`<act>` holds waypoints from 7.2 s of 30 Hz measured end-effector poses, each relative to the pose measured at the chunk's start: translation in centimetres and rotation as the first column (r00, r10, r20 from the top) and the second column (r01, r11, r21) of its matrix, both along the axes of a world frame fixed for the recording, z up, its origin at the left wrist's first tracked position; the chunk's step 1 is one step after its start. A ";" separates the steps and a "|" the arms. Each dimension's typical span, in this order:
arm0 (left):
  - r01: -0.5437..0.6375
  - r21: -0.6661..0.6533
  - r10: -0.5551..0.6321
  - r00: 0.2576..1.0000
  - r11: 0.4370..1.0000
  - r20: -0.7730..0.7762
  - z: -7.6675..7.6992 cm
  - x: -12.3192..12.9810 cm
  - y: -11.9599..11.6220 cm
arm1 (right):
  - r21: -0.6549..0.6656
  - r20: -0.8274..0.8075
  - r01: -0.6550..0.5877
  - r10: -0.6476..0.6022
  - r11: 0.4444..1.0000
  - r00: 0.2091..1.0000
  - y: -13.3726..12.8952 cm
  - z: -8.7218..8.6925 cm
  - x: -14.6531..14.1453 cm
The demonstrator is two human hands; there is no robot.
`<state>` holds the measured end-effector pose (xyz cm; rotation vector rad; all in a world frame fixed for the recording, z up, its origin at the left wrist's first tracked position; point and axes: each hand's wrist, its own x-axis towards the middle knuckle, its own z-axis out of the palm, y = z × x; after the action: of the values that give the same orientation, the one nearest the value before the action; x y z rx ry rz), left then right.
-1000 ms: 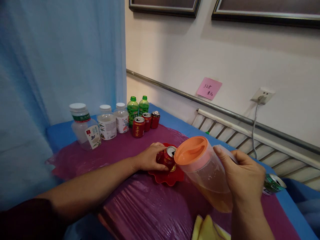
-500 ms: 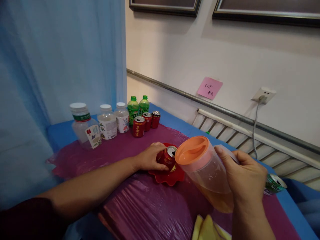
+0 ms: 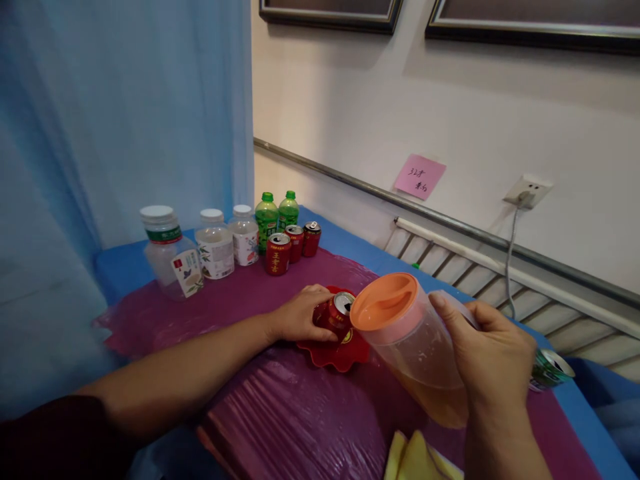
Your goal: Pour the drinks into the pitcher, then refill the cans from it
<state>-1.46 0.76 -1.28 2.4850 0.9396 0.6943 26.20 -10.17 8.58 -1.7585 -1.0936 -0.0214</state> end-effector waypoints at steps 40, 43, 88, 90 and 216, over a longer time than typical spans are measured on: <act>-0.011 0.013 0.011 1.000 1.000 -0.006 0.0 0.0 0.0 | 0.032 0.037 0.001 -0.002 0.999 0.999 -0.1 -0.1 0.1; -0.012 0.015 0.012 1.000 1.000 -0.007 0.1 0.0 0.0 | 0.022 0.025 0.002 -0.003 1.000 1.000 -0.1 -0.1 0.1; -0.007 0.009 0.007 1.000 1.000 -0.008 0.0 0.0 0.0 | 0.015 -0.012 0.005 -0.004 1.000 1.000 -0.2 0.0 -0.1; -0.012 0.016 0.012 1.000 1.000 -0.008 0.0 0.0 0.0 | 0.015 -0.015 0.004 -0.004 1.000 1.000 -0.3 0.0 -0.2; -0.002 -0.014 0.002 1.000 1.000 0.008 -0.2 0.0 0.2 | 0.046 0.028 0.003 -0.004 0.999 1.000 0.0 -0.6 0.3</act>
<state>-1.42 0.98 -1.51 2.4673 0.9415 0.6954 26.48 -10.12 8.00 -1.7236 -1.1020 -0.0723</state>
